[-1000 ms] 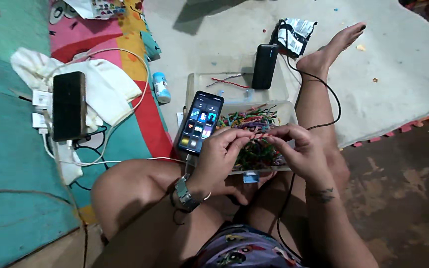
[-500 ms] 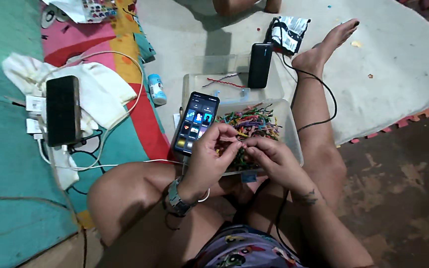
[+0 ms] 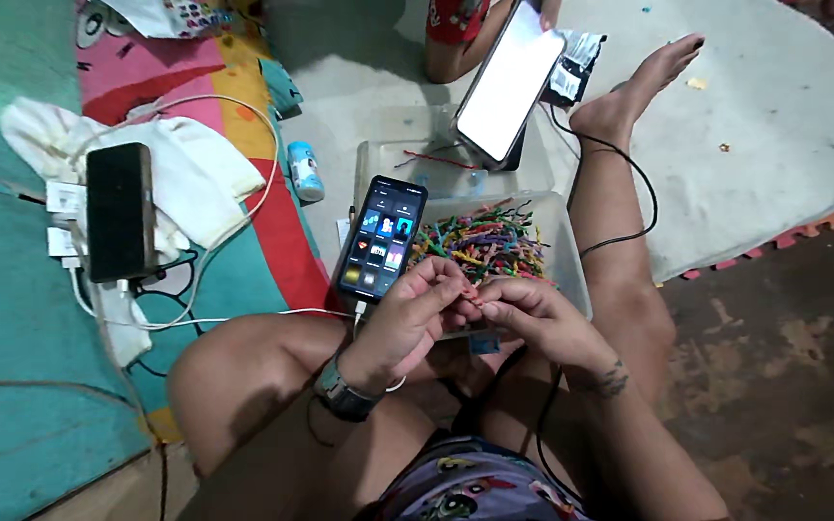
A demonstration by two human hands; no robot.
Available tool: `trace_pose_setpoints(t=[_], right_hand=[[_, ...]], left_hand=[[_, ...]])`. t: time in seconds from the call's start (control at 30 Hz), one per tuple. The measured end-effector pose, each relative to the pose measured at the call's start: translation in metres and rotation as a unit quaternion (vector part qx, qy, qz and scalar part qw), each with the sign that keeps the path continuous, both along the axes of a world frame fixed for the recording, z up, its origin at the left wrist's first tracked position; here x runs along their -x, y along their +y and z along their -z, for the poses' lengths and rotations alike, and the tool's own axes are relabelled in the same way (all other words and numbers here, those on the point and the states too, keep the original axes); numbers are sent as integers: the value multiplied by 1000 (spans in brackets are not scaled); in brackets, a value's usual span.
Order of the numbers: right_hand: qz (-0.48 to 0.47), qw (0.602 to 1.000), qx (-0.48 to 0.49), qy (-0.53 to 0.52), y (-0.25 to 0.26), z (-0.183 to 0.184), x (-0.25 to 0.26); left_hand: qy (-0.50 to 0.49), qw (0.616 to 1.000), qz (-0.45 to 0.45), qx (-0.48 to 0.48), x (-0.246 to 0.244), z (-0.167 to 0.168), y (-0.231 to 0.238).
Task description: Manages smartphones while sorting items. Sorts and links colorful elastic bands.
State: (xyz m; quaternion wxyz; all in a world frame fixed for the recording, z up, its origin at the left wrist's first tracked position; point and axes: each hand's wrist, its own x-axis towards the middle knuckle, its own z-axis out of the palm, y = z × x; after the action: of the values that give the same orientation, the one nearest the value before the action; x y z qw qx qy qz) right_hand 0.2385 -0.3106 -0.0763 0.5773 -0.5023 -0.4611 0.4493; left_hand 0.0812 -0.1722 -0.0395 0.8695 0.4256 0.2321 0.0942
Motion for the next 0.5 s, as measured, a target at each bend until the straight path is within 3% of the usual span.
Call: trace_pose_setpoints(t=[0.17, 0.33, 0.5], right_hand=[[52, 999, -4, 10, 2, 3, 4], [31, 999, -4, 23, 3, 3, 9], [37, 997, 19, 62, 4, 1, 12]], left_hand=[[-51, 985, -33, -159, 3, 7, 0], [-65, 980, -63, -177, 0, 11, -5], [-89, 952, -93, -278, -1, 16, -9]])
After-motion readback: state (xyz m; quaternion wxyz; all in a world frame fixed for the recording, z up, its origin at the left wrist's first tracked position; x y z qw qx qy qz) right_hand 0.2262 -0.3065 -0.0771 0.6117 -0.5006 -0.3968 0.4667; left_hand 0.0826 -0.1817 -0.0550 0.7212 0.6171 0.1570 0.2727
